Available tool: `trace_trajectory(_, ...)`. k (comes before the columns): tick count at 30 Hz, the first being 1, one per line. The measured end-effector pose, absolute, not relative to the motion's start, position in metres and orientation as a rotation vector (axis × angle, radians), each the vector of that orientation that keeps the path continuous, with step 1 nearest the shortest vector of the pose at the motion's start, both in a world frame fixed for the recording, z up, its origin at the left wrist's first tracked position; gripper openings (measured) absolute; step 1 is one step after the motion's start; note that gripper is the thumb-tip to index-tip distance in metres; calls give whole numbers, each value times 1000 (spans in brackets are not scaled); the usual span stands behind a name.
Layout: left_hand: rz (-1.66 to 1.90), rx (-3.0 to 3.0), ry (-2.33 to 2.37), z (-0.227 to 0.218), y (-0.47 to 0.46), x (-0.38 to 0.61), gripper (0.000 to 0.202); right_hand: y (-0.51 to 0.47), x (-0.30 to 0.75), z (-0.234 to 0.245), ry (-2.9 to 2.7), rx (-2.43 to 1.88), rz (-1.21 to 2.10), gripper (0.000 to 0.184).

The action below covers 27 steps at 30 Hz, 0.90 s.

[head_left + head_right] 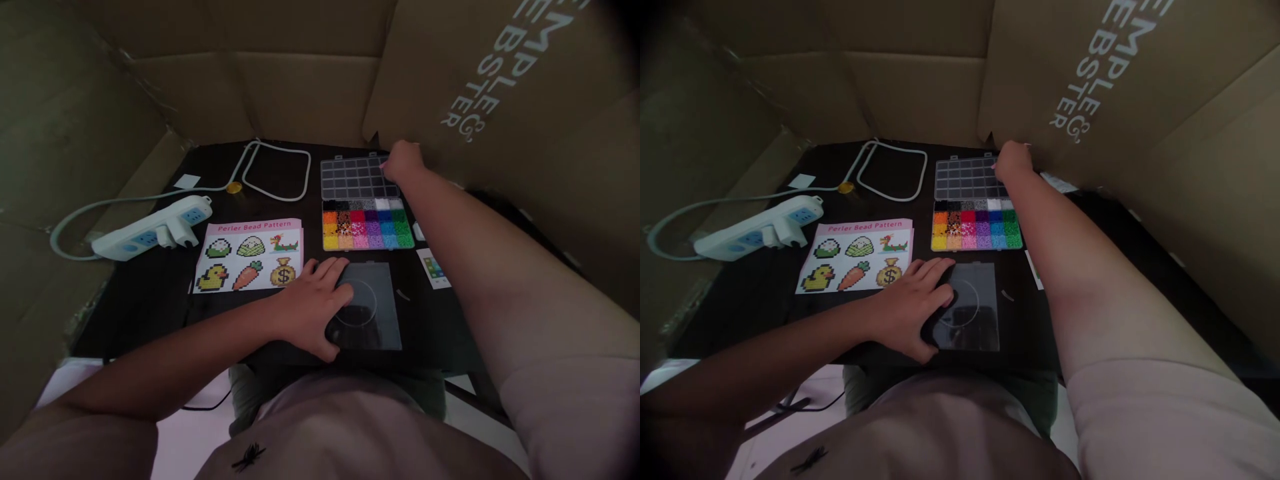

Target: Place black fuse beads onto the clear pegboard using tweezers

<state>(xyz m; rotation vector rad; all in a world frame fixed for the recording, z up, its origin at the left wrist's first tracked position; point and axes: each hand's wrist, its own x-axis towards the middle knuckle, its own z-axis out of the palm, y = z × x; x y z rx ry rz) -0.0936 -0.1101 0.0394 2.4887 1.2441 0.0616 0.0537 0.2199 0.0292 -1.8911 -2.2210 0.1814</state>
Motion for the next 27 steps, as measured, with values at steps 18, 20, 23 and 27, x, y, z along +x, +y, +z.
trace_trajectory(18,175,2534,1138,16,-103,-100,97,211,54,26,-2210,-1904,160,18)
trace_trajectory(20,160,2556,1130,12,-105,-100,99,210,52,26,-2234,-1929,173,19)
trace_trajectory(23,196,2580,1148,8,-108,-101,97,207,49,27,-2248,-1929,207,21)
trace_trajectory(27,242,2628,1163,6,-114,-101,86,196,47,33,-2251,-1918,252,25)
